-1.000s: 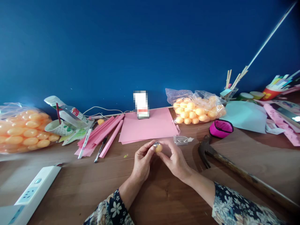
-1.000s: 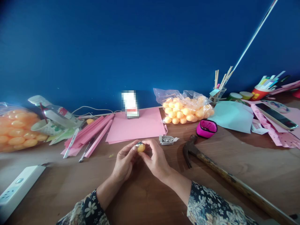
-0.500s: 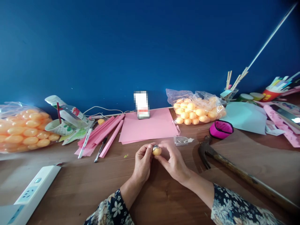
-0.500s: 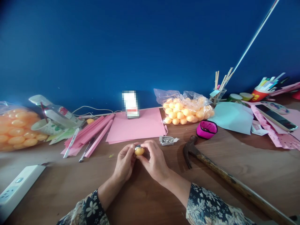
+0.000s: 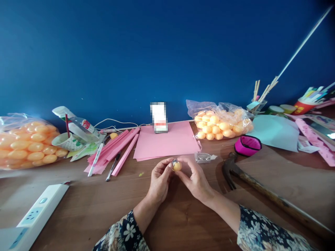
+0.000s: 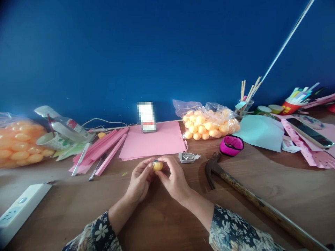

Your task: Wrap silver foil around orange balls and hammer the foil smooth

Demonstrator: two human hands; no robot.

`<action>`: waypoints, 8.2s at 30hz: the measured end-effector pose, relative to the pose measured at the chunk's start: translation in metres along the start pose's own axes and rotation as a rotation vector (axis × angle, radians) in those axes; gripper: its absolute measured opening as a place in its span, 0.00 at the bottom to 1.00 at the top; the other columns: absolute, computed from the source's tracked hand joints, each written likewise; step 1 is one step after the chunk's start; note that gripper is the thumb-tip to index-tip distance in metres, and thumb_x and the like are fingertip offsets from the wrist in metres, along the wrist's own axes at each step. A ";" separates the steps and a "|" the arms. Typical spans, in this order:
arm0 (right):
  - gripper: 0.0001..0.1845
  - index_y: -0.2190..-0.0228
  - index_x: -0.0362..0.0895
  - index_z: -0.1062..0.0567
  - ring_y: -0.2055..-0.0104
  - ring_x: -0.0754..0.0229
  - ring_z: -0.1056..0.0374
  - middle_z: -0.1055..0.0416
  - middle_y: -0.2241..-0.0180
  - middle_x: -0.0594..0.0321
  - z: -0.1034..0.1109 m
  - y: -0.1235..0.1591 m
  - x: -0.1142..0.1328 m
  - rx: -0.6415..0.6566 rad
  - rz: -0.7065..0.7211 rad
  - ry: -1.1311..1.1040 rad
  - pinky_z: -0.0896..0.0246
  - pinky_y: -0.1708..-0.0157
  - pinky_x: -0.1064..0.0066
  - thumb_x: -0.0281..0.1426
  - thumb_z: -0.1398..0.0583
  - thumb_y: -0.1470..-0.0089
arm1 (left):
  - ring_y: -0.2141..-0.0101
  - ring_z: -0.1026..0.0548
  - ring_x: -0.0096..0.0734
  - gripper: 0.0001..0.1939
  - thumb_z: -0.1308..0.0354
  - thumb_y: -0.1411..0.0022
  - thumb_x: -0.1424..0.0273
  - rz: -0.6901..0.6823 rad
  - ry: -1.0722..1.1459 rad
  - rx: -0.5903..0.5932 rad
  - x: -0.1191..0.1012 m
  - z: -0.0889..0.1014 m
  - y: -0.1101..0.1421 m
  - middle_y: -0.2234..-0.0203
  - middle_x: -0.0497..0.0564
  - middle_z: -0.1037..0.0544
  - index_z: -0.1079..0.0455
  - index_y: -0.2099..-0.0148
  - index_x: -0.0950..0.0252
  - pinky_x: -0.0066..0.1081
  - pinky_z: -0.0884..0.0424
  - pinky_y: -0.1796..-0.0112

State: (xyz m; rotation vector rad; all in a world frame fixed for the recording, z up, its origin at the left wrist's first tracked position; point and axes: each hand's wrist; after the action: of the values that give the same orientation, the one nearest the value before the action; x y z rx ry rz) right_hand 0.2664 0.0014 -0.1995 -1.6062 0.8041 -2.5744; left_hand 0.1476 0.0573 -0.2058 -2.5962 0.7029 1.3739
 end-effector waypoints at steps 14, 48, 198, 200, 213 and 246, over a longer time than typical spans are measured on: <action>0.18 0.55 0.47 0.33 0.52 0.55 0.35 0.31 0.55 0.58 0.001 -0.004 -0.003 0.025 -0.051 -0.063 0.37 0.53 0.61 0.27 0.42 0.49 | 0.57 0.28 0.35 0.17 0.40 0.46 0.72 0.003 -0.051 0.016 0.002 0.005 -0.003 0.58 0.54 0.25 0.31 0.52 0.64 0.36 0.35 0.54; 0.11 0.59 0.46 0.28 0.56 0.55 0.33 0.27 0.59 0.58 0.005 -0.006 -0.002 -0.033 -0.097 -0.061 0.37 0.54 0.61 0.32 0.46 0.44 | 0.55 0.29 0.34 0.16 0.42 0.44 0.69 0.070 0.016 0.052 0.002 0.003 -0.002 0.55 0.54 0.26 0.31 0.52 0.63 0.33 0.34 0.54; 0.13 0.58 0.46 0.30 0.55 0.57 0.34 0.29 0.58 0.60 0.003 -0.008 -0.008 0.090 -0.187 -0.223 0.39 0.53 0.66 0.36 0.47 0.43 | 0.60 0.26 0.33 0.15 0.40 0.47 0.69 0.020 -0.117 0.008 0.001 0.002 -0.003 0.60 0.54 0.23 0.28 0.55 0.66 0.32 0.30 0.57; 0.13 0.57 0.45 0.31 0.55 0.57 0.34 0.29 0.57 0.59 0.002 -0.008 -0.008 0.093 -0.195 -0.233 0.39 0.53 0.66 0.36 0.47 0.43 | 0.61 0.26 0.32 0.14 0.40 0.47 0.69 0.008 -0.103 0.001 0.002 0.003 -0.003 0.61 0.53 0.23 0.28 0.56 0.66 0.31 0.30 0.57; 0.14 0.59 0.45 0.30 0.57 0.56 0.33 0.29 0.60 0.58 0.003 -0.008 -0.010 0.085 -0.193 -0.193 0.37 0.55 0.65 0.37 0.46 0.45 | 0.63 0.25 0.31 0.11 0.38 0.50 0.71 0.026 -0.057 -0.047 0.002 0.005 -0.004 0.65 0.51 0.22 0.27 0.62 0.66 0.32 0.30 0.58; 0.16 0.57 0.48 0.31 0.54 0.56 0.34 0.30 0.57 0.59 -0.003 -0.006 -0.011 0.015 -0.063 -0.114 0.39 0.52 0.61 0.31 0.40 0.50 | 0.60 0.27 0.30 0.12 0.41 0.45 0.71 0.000 -0.073 0.055 0.002 0.006 -0.005 0.62 0.51 0.26 0.31 0.57 0.64 0.31 0.33 0.56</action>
State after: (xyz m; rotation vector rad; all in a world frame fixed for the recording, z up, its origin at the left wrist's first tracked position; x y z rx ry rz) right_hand 0.2708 0.0105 -0.2074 -1.7834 0.7349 -2.4950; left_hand 0.1467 0.0626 -0.2112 -2.4906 0.7199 1.4206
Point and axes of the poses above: each hand's wrist, its own y-axis away from the middle knuckle, its own z-axis out of the back of the hand, x = y × z
